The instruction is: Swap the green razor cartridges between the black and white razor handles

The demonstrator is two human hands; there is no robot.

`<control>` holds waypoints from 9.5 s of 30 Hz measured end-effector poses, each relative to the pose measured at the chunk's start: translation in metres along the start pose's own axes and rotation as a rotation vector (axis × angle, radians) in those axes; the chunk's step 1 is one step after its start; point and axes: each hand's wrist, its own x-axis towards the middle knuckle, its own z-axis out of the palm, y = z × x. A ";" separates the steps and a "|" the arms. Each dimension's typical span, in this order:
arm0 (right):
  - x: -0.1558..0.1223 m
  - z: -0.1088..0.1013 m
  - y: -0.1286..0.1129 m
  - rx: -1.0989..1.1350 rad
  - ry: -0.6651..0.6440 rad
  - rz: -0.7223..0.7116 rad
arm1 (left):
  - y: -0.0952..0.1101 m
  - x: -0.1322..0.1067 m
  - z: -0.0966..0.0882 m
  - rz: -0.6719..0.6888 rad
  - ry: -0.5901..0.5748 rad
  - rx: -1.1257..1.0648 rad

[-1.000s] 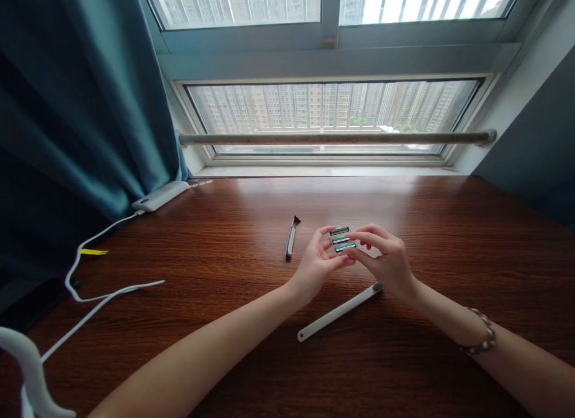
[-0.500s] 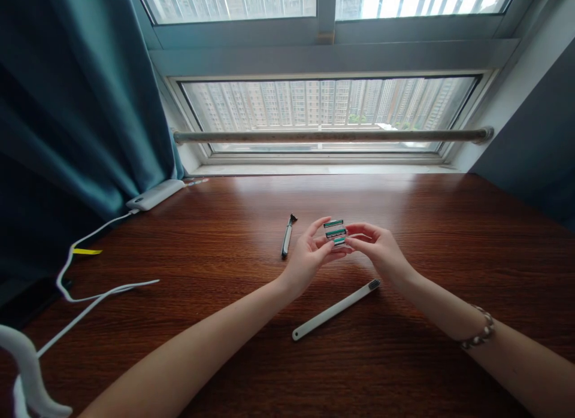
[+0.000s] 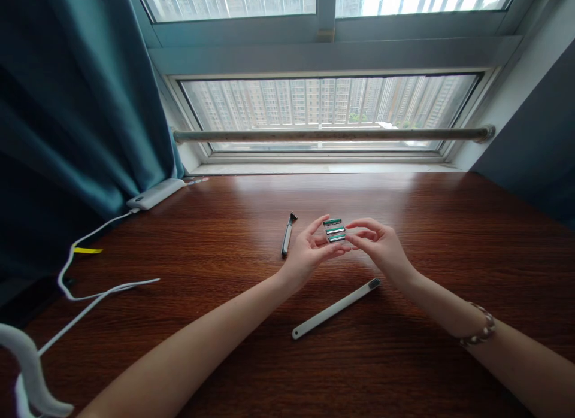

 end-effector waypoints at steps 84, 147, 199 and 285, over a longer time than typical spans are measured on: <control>0.012 -0.011 0.028 0.394 -0.037 0.475 | -0.019 0.006 -0.021 0.148 0.031 1.014; -0.092 -0.005 -0.014 -0.868 -0.370 0.217 | -0.026 -0.021 -0.017 0.306 0.171 0.868; -0.060 -0.038 0.025 -0.786 -0.281 -0.543 | -0.019 -0.029 -0.017 0.213 0.010 0.833; -0.060 -0.035 0.020 -0.575 -0.192 -0.416 | -0.022 -0.033 -0.012 -0.037 -0.240 0.539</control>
